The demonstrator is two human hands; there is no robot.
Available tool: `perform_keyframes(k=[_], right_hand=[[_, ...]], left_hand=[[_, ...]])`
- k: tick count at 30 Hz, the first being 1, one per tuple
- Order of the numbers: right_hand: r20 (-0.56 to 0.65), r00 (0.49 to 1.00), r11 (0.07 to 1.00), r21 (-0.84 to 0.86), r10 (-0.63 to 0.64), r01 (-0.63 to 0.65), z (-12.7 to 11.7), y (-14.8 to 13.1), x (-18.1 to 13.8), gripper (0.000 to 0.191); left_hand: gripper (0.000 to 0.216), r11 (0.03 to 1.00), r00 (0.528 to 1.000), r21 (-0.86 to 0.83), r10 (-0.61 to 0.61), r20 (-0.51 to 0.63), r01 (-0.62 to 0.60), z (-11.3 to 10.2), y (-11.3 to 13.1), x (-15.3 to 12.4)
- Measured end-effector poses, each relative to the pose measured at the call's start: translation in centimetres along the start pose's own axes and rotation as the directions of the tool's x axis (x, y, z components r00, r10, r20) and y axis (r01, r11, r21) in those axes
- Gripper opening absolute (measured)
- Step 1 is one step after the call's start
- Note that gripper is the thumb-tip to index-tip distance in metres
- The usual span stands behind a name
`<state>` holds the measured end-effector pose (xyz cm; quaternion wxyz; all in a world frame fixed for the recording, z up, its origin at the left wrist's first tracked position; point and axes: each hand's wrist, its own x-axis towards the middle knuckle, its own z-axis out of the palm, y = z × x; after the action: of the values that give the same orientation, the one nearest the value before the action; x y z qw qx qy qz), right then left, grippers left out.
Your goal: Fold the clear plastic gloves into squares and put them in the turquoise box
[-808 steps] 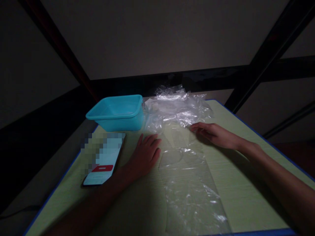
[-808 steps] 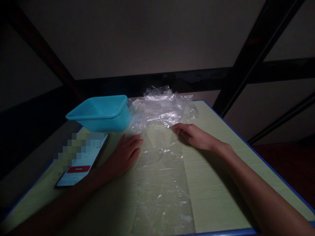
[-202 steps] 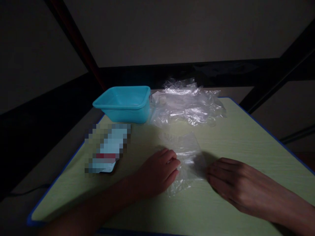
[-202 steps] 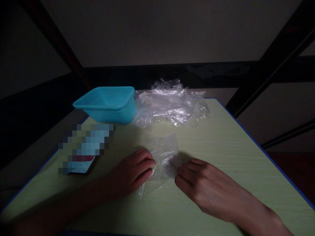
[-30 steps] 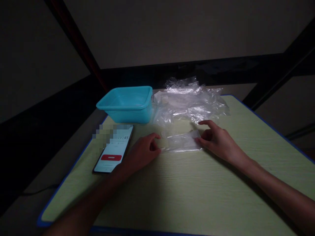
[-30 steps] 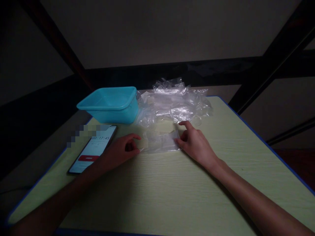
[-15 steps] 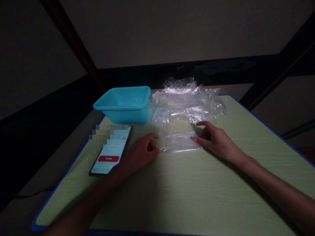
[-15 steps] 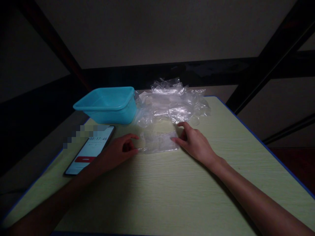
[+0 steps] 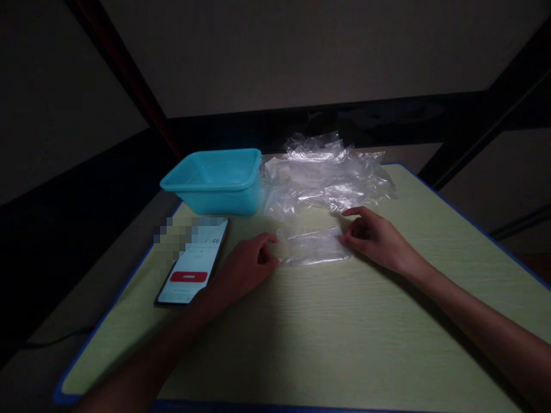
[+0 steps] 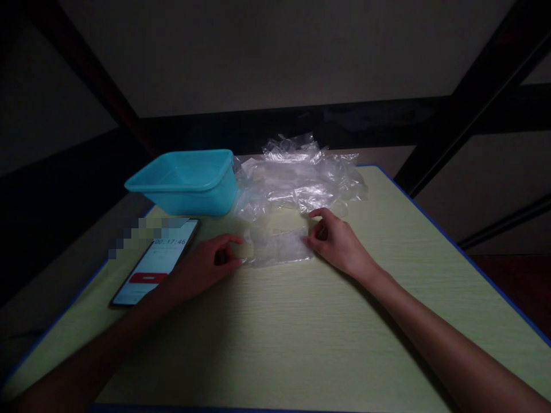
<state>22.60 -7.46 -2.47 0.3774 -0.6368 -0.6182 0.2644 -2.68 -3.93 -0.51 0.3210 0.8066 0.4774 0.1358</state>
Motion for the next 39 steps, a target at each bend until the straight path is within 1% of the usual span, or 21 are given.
perform_keyframes(k=[8,16,17,19,20,21,22,23,24,26,28,30,31,33,39], right_hand=[[0.002,1.000,1.000,-0.004,-0.006,0.006,0.2,0.1,0.2,0.037],[-0.051,0.999,1.000,0.008,-0.010,0.010,0.4,-0.2,0.2,0.037],[-0.058,0.998,1.000,0.005,-0.009,0.009,0.5,-0.3,0.2,0.037],[-0.067,0.998,1.000,-0.004,-0.005,0.004,0.5,-0.3,0.2,0.037],[-0.070,0.998,1.000,-0.006,-0.001,0.001,0.6,-0.3,0.2,0.037],[-0.071,0.997,1.000,-0.006,0.002,-0.003,0.6,-0.3,0.3,0.037],[-0.072,0.997,1.000,-0.003,0.007,-0.008,0.6,-0.2,0.3,0.038],[-0.071,0.997,1.000,0.001,0.012,-0.012,0.6,-0.2,0.3,0.038],[-0.068,0.998,1.000,0.007,0.015,-0.015,0.7,-0.1,0.3,0.039],[-0.065,0.998,1.000,0.020,0.012,-0.011,0.7,0.0,0.4,0.040],[-0.065,0.998,1.000,0.028,0.005,-0.003,0.7,0.1,0.4,0.040],[-0.068,0.998,1.000,0.026,-0.006,0.008,0.7,0.2,0.4,0.039],[-0.071,0.997,1.000,0.021,-0.012,0.013,0.7,0.2,0.5,0.039],[-0.072,0.997,1.000,0.016,-0.019,0.020,0.8,0.3,0.5,0.038],[-0.072,0.997,0.996,0.087,-0.011,0.017,0.0,0.2,0.5,0.035]], left_hand=[[0.028,1.000,1.000,0.013,0.005,-0.003,-0.005,0.0,0.0,0.0],[0.025,1.000,1.000,0.000,-0.002,0.000,0.002,0.0,0.1,0.1],[0.025,1.000,1.000,-0.002,-0.004,-0.008,0.004,0.0,0.2,0.1],[0.022,1.000,0.997,0.013,0.003,-0.082,-0.002,0.0,0.4,0.1],[0.020,0.999,0.990,0.033,0.029,-0.142,-0.024,0.1,0.6,0.1],[0.018,0.996,0.977,0.061,0.080,-0.198,-0.069,0.3,0.9,0.0],[0.017,0.986,0.957,0.095,0.157,-0.242,-0.138,0.5,1.1,0.0],[0.018,0.965,0.932,0.131,0.255,-0.257,-0.228,0.8,1.4,-0.1],[0.021,0.932,0.904,0.164,0.356,-0.237,-0.324,1.1,1.6,-0.1],[0.032,0.845,0.844,0.217,0.521,-0.126,-0.488,2.0,2.0,-0.1],[0.045,0.768,0.799,0.265,0.602,0.014,-0.583,2.8,2.3,0.0],[0.056,0.721,0.776,0.306,0.619,0.120,-0.622,3.6,2.4,0.1],[0.060,0.709,0.773,0.322,0.616,0.151,-0.628,3.9,2.4,0.2],[0.065,0.705,0.780,0.344,0.600,0.179,-0.621,4.3,2.3,0.3],[0.069,0.722,0.817,0.389,0.542,0.196,-0.572,4.5,2.2,0.4]])
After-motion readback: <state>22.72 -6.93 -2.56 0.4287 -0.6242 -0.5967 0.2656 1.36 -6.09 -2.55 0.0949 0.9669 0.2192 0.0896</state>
